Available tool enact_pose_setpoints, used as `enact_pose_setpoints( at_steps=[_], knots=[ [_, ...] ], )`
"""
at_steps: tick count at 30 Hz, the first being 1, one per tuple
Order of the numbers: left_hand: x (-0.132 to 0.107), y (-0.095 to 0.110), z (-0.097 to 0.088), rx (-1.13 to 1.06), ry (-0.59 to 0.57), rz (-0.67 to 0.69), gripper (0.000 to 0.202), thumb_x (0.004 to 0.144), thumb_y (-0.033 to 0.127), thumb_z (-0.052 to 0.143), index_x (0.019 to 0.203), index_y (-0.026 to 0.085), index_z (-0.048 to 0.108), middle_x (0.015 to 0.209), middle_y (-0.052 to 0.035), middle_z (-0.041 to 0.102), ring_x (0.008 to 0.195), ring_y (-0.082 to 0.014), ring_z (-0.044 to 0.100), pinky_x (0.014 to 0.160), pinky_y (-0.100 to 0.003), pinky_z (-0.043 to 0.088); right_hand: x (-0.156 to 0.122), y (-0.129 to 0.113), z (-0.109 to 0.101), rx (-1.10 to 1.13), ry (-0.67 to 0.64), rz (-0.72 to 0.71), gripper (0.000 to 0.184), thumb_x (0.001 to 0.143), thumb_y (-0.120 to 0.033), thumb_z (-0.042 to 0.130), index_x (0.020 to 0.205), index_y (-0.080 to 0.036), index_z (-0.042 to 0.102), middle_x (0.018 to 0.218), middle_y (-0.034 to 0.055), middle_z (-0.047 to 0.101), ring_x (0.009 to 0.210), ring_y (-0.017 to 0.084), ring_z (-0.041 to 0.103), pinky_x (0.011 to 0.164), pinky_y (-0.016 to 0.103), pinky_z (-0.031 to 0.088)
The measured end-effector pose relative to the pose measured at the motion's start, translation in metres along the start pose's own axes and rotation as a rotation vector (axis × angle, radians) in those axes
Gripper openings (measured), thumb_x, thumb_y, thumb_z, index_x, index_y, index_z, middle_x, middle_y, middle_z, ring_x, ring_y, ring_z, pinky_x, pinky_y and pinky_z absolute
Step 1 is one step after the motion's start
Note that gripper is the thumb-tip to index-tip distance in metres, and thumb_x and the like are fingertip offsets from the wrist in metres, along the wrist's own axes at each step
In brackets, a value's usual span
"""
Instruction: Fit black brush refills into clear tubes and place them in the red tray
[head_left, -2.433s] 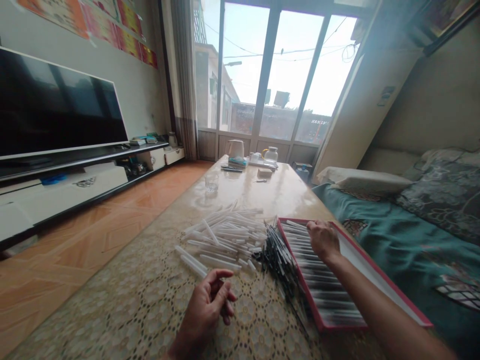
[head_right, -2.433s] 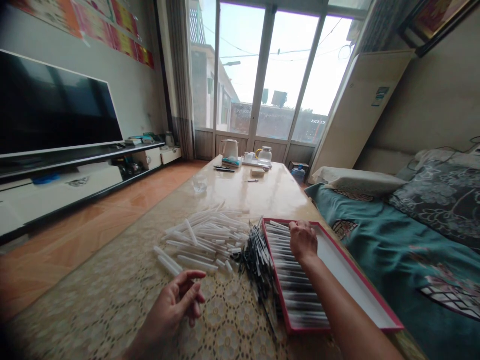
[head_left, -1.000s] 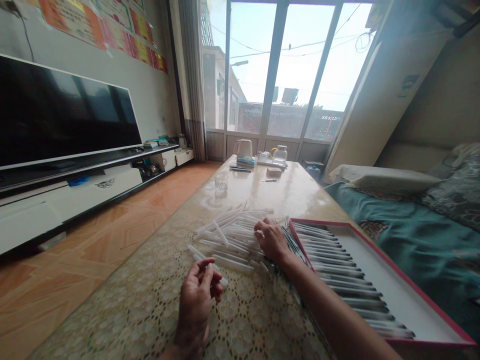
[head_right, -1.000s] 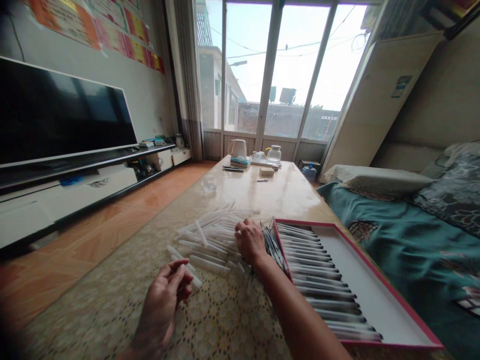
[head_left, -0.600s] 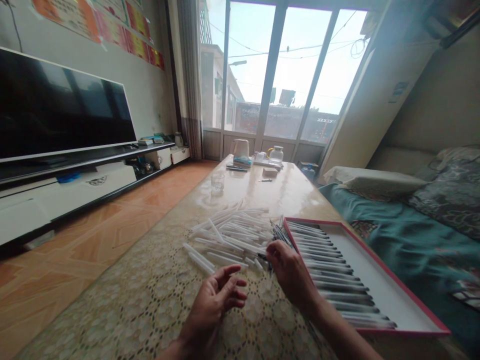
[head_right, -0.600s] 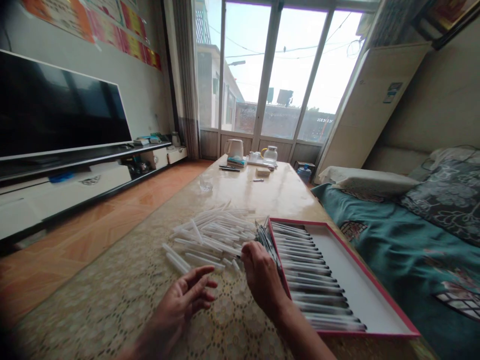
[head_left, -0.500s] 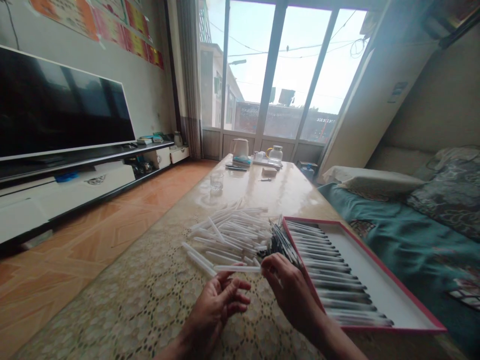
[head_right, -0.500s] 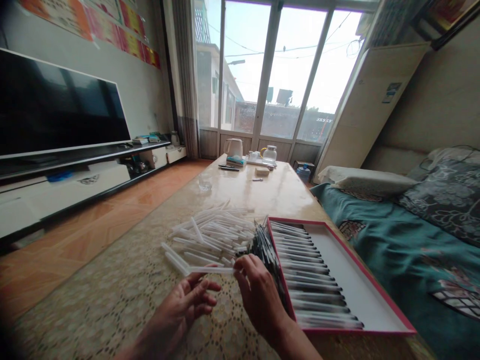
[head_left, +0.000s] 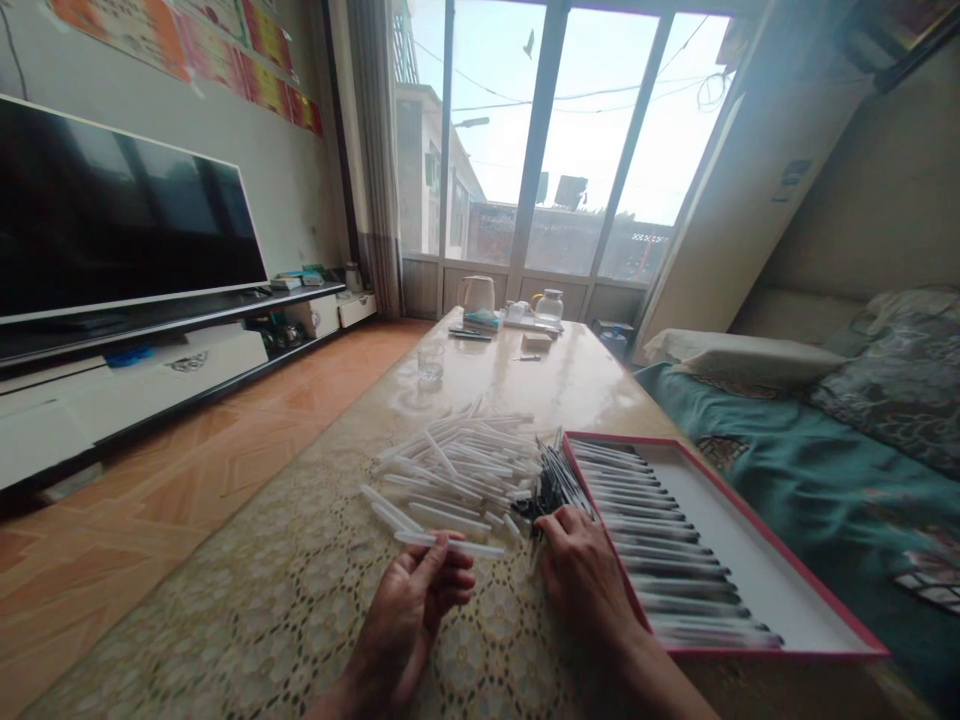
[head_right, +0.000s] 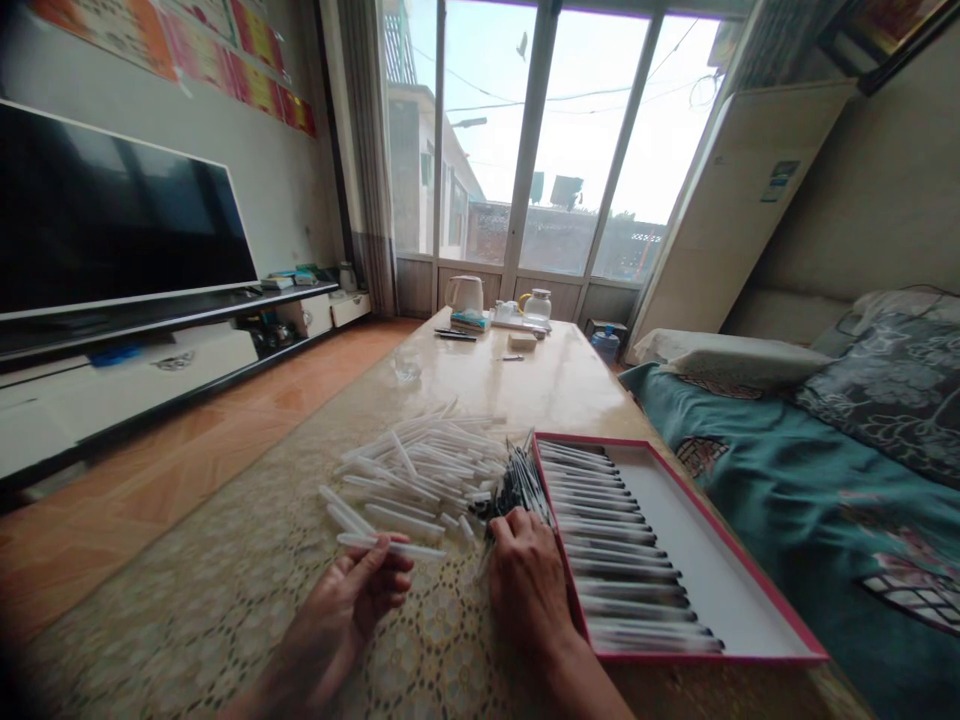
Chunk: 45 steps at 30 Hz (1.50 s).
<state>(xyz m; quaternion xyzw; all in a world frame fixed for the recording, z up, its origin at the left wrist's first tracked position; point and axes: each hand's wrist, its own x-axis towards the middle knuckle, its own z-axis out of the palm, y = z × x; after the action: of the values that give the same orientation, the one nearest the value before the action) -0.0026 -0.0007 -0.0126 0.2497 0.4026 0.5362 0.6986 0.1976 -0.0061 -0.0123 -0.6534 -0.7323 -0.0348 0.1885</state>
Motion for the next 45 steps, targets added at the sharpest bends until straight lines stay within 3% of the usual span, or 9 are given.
enact_pose_setpoints(
  at_steps=[5, 9, 12, 15, 19, 24, 33, 38, 45],
  knots=[
    [-0.001, -0.001, -0.001, -0.026, -0.005, -0.019, 0.009, 0.074, 0.019, 0.067, 0.079, 0.012, 0.065, 0.066, -0.0056, 0.07, 0.055, -0.0131, 0.065, 0.051, -0.021, 0.052, 0.002, 0.0, 0.001, -0.067, -0.003, -0.02, 0.025, 0.077, 0.0, 0.048, 0.082, -0.022, 0.06, 0.085, 0.0056, 0.058, 0.082, 0.022, 0.053, 0.075, 0.032, 0.04],
    [-0.004, 0.0, 0.001, -0.049, 0.032, -0.044, 0.003, 0.075, 0.012, 0.065, 0.077, 0.011, 0.065, 0.067, -0.0076, 0.071, 0.063, -0.0168, 0.069, 0.06, -0.024, 0.056, -0.001, 0.006, 0.0, 0.055, 0.121, -0.083, 0.024, 0.082, -0.002, 0.044, 0.083, -0.022, 0.057, 0.083, 0.0045, 0.057, 0.082, 0.021, 0.052, 0.075, 0.032, 0.04],
    [-0.006, 0.0, 0.002, -0.064, 0.063, -0.071, 0.003, 0.077, 0.008, 0.061, 0.077, 0.011, 0.063, 0.07, -0.0098, 0.072, 0.066, -0.0188, 0.07, 0.064, -0.027, 0.058, -0.007, 0.007, -0.001, 0.22, 0.296, -0.099, 0.018, 0.086, -0.01, 0.042, 0.086, -0.023, 0.054, 0.081, 0.0039, 0.057, 0.079, 0.02, 0.053, 0.073, 0.032, 0.041],
    [-0.005, 0.001, 0.003, -0.079, 0.094, -0.075, 0.009, 0.079, 0.006, 0.058, 0.072, 0.011, 0.062, 0.069, -0.0101, 0.072, 0.067, -0.0183, 0.071, 0.066, -0.027, 0.059, -0.016, 0.002, -0.004, 0.446, 0.422, 0.026, 0.006, 0.087, -0.02, 0.046, 0.089, -0.023, 0.05, 0.077, 0.0018, 0.058, 0.068, 0.017, 0.056, 0.065, 0.029, 0.044],
    [-0.003, 0.004, 0.004, -0.115, 0.109, -0.067, 0.015, 0.082, 0.006, 0.053, 0.07, 0.011, 0.06, 0.07, -0.012, 0.073, 0.069, -0.0188, 0.071, 0.068, -0.028, 0.059, -0.024, -0.01, -0.011, 0.837, 0.413, 0.208, 0.009, 0.086, -0.031, 0.047, 0.086, -0.022, 0.05, 0.068, -0.0006, 0.058, 0.059, 0.015, 0.057, 0.056, 0.025, 0.046],
    [-0.003, 0.003, 0.003, -0.153, 0.121, -0.071, 0.015, 0.083, 0.006, 0.051, 0.071, 0.011, 0.06, 0.07, -0.0122, 0.073, 0.068, -0.0198, 0.072, 0.069, -0.03, 0.059, -0.026, -0.022, -0.017, 1.081, 0.397, 0.188, 0.01, 0.085, -0.031, 0.051, 0.087, -0.021, 0.052, 0.064, -0.0006, 0.059, 0.057, 0.014, 0.057, 0.053, 0.024, 0.049],
    [-0.003, -0.003, 0.002, -0.178, 0.065, -0.095, 0.015, 0.083, 0.01, 0.053, 0.071, 0.011, 0.061, 0.071, -0.0113, 0.073, 0.068, -0.0191, 0.071, 0.066, -0.028, 0.059, -0.029, -0.031, -0.018, 1.135, 0.316, 0.142, 0.008, 0.087, -0.03, 0.051, 0.089, -0.023, 0.055, 0.066, -0.0009, 0.062, 0.063, 0.014, 0.062, 0.058, 0.023, 0.051],
    [-0.003, -0.009, 0.002, -0.211, 0.02, -0.113, 0.014, 0.084, 0.01, 0.053, 0.073, 0.012, 0.062, 0.072, -0.01, 0.074, 0.07, -0.0197, 0.071, 0.068, -0.029, 0.059, -0.026, -0.036, -0.015, 1.131, 0.177, 0.068, 0.008, 0.085, -0.026, 0.053, 0.092, -0.022, 0.055, 0.073, 0.0001, 0.064, 0.067, 0.016, 0.064, 0.062, 0.025, 0.051],
    [-0.002, 0.0, 0.004, -0.285, 0.082, -0.162, 0.018, 0.086, 0.01, 0.049, 0.072, 0.011, 0.061, 0.069, -0.0113, 0.074, 0.067, -0.0185, 0.072, 0.065, -0.026, 0.059, -0.013, -0.015, 0.0, 0.409, 0.225, 0.027, 0.024, 0.08, -0.008, 0.046, 0.092, -0.023, 0.06, 0.096, 0.0062, 0.061, 0.091, 0.023, 0.055, 0.079, 0.036, 0.041]
  ],
)
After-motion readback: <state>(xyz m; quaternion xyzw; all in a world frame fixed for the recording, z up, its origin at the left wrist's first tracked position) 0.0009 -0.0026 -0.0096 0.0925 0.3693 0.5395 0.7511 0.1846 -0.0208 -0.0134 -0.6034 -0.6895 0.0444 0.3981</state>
